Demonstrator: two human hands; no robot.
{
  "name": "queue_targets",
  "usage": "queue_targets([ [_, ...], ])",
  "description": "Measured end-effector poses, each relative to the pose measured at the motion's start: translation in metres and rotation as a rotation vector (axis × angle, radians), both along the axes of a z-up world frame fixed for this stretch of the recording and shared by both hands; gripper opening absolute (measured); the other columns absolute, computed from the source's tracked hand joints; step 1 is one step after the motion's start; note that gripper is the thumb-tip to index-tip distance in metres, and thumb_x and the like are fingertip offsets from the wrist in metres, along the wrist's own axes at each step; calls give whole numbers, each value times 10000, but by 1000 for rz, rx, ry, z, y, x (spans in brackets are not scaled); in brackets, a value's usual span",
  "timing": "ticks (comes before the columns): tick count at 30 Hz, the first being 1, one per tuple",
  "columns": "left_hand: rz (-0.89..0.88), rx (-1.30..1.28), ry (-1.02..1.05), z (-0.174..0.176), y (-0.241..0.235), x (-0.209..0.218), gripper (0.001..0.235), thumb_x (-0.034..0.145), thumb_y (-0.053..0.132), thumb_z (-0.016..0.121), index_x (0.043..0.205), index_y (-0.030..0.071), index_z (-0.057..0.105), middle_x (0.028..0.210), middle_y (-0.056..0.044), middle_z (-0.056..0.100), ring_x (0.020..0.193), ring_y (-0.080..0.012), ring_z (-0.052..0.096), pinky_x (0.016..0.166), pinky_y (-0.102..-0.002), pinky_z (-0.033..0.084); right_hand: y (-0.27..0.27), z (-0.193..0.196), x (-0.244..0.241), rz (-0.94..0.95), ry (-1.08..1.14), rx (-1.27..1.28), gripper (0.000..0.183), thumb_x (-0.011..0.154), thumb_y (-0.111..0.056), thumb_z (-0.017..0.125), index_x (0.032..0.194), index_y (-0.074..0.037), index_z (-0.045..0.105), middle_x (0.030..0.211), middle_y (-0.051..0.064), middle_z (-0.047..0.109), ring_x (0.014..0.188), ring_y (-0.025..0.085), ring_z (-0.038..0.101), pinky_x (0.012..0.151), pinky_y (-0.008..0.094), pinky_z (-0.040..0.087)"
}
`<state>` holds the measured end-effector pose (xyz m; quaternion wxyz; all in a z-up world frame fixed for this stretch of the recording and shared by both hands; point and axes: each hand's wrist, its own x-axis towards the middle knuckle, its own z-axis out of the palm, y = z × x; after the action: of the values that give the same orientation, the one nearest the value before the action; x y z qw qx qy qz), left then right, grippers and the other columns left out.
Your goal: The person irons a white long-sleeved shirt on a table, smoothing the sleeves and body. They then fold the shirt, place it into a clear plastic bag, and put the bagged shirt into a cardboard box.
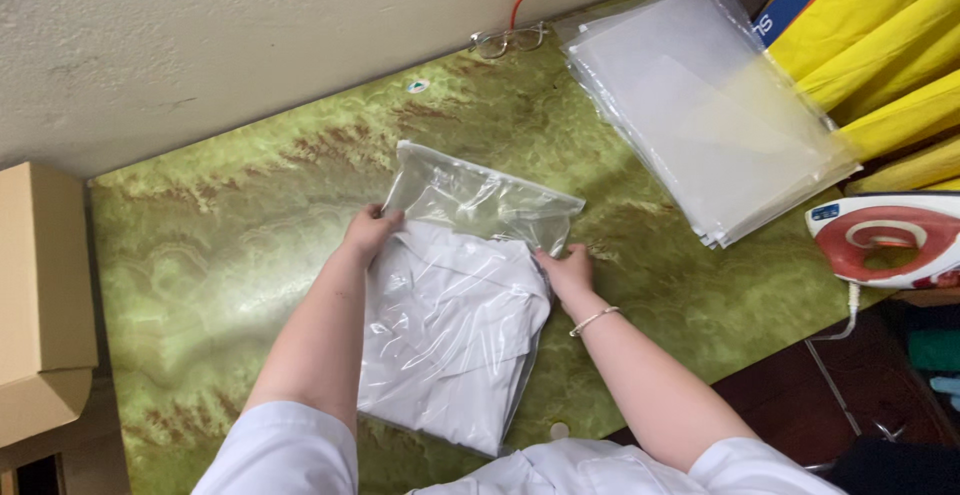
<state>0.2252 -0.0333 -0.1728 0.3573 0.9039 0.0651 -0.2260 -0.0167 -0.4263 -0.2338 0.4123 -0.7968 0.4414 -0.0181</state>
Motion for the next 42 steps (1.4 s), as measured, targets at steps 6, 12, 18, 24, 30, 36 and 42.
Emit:
queue_targets([
  [6,180,-265,134,30,2,-8,529,923,366,947,1373,114,833,1146,-110,867,1063,-268,841,884,-485,680,19,87,19,-159,-94,686,314,903,-236,996,1144,-133,823,970,30,784,836,245,805,681,336,661],
  [12,315,-655,-12,156,-13,-22,327,1050,260,891,1196,15,730,936,12,713,801,-89,693,668,-189,547,-14,217,74,-76,-273,913,289,1033,-184,859,1212,-221,634,1105,9,839,925,192,848,677,301,666],
  [18,245,-932,-485,346,2,-36,229,1099,131,892,1159,104,672,996,-30,816,899,-109,849,771,-184,617,-32,405,124,325,-987,705,229,1083,-15,837,1146,-145,659,1068,59,842,1031,214,884,871,338,760],
  [24,156,-774,-617,368,-6,-131,110,1169,193,810,1245,137,752,971,-27,834,715,60,587,663,-92,399,-44,387,108,624,-1145,489,222,1013,70,811,1041,-109,682,942,167,872,887,213,884,852,347,733],
  [30,292,-476,-242,218,8,-245,362,1083,296,868,1343,45,849,1226,-246,854,1176,-353,808,1042,-515,652,-58,206,23,673,-611,350,209,972,-66,915,1155,-167,912,1064,136,884,1069,258,810,1026,475,653],
  [36,392,-575,233,161,28,-303,405,1191,399,652,1570,286,738,1150,-278,894,1009,-351,886,811,-389,723,-45,216,-43,654,-122,464,397,1057,-414,841,1146,-29,861,987,184,849,885,244,776,784,417,629],
  [42,486,-352,407,136,11,-268,560,1071,674,721,1596,510,612,922,-145,896,826,-376,913,794,-578,635,-63,141,22,495,-71,539,302,1062,-353,792,1299,-168,767,851,218,840,562,391,818,480,440,696],
])
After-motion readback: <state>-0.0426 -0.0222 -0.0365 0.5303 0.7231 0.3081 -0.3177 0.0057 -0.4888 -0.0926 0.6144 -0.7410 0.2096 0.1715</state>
